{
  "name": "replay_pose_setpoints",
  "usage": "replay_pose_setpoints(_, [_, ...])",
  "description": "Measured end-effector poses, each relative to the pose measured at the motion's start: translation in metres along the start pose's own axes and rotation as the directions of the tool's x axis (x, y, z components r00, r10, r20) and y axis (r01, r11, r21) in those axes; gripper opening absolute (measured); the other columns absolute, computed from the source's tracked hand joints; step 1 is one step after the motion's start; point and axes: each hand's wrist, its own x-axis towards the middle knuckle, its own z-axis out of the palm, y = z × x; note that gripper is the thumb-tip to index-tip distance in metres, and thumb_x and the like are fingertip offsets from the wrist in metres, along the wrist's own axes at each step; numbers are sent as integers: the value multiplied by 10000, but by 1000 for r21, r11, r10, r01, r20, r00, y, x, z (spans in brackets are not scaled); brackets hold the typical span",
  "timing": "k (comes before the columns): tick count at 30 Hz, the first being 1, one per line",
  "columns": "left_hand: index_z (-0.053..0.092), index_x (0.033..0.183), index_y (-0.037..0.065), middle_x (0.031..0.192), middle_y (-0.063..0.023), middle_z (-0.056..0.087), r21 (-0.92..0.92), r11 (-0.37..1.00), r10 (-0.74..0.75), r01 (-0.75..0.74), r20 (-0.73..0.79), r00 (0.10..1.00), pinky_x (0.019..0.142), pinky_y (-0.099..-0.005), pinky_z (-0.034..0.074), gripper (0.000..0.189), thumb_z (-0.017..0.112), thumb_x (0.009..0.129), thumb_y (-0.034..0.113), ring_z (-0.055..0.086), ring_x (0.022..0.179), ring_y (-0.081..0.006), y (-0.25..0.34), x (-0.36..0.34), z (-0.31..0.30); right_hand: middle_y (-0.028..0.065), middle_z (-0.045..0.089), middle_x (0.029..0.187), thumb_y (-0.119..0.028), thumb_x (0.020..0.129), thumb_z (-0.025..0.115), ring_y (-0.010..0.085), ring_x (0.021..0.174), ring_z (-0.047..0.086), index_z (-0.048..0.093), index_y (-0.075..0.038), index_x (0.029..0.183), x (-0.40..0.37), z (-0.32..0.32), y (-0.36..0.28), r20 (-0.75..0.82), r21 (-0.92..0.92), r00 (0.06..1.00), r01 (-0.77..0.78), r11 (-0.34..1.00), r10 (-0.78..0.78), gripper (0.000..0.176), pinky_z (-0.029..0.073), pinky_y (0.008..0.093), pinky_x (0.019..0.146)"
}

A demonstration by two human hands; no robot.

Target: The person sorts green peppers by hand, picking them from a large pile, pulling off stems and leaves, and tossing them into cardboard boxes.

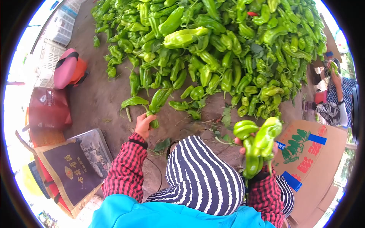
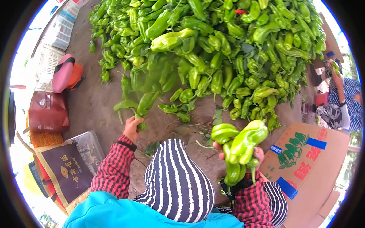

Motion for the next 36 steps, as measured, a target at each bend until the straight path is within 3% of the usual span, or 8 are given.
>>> replay_pose_setpoints(3, [591, 909, 33, 721, 0, 551, -463, 882, 1, 83, 178, 984, 462, -233, 369, 210, 571, 707, 86, 477, 522, -122, -3, -8, 4, 307, 391, 1218, -359, 718, 593, 482, 1108, 409, 348, 79, 1240, -20, 42, -21, -82, -31, 988, 130, 991, -133, 724, 510, 487, 755])
replay_pose_setpoints(7, [547, 881, 13, 733, -59, 562, -510, 817, 37, 269, 512, 858, 471, -256, 457, 176, 548, 719, 82, 548, 593, -133, 7, -1, 17, 350, 392, 1183, -280, 773, 570, 461, 1009, 496, 284, 39, 1281, -70, 50, -42, -58, -35, 980, 188, 982, -190, 664, 484, 535, 781])
replay_pose_setpoints(9, [554, 862, 27, 749, -39, 574, -501, 860, 168, 92, 449, 878, 515, -240, 447, 175, 596, 701, 80, 547, 621, -122, 15, 5, 42, 334, 446, 1125, -301, 769, 579, 424, 948, 543, 321, 37, 1257, -90, 75, -43, -264, -211, 876, 356, 910, -404, 647, 491, 507, 782])
replay_pose_setpoints(19, [611, 917, 15, 814, 27, 595, -305, 875, 483, -376, 594, 643, 653, -215, 399, 297, 683, 720, 226, 508, 714, -56, 99, -62, 109, 259, 471, 1150, -294, 744, 642, 373, 1005, 525, 368, -3, 1240, -189, 109, -85, -74, -461, 814, 484, 744, -576, 637, 463, 475, 833])
replay_pose_setpoints(21, [615, 902, 15, 810, 31, 593, -285, 840, 531, -462, 607, 591, 653, -216, 396, 284, 677, 726, 228, 501, 713, -51, 110, -66, 110, 254, 469, 1158, -275, 750, 631, 378, 1010, 522, 373, 0, 1236, -203, 113, -84, -106, -565, 621, 605, 561, -776, 615, 475, 474, 815])
replay_pose_setpoints(25, [613, 872, 21, 787, 35, 588, -316, 829, 555, -462, 573, 603, 643, -206, 384, 227, 668, 730, 189, 494, 694, -47, 122, -81, 101, 237, 465, 1174, -331, 819, 561, 355, 1026, 521, 373, -6, 1243, -243, 135, -102, 101, -579, 478, 742, 339, -873, 567, 490, 484, 803])
replay_pose_setpoints(33, [568, 923, 79, 745, -7, 556, -649, 707, 566, -280, 282, 775, 507, -217, 384, 182, 620, 785, 186, 500, 624, -100, 167, -140, 97, 162, 465, 1187, -341, 848, 529, 304, 1057, 477, 387, -40, 1246, -285, 143, -99, 172, -568, 324, 804, 175, -930, 519, 437, 405, 852])
replay_pose_setpoints(36, [464, 1054, 103, 700, -35, 508, -728, 686, 598, 6, 568, 566, 431, -245, 329, 260, 503, 880, 292, 400, 520, -94, 205, -176, 95, 171, 442, 1221, -338, 846, 532, 321, 1085, 462, 387, -41, 1251, -283, 136, -88, 182, -430, 316, 877, 213, -931, 522, 425, 431, 879])
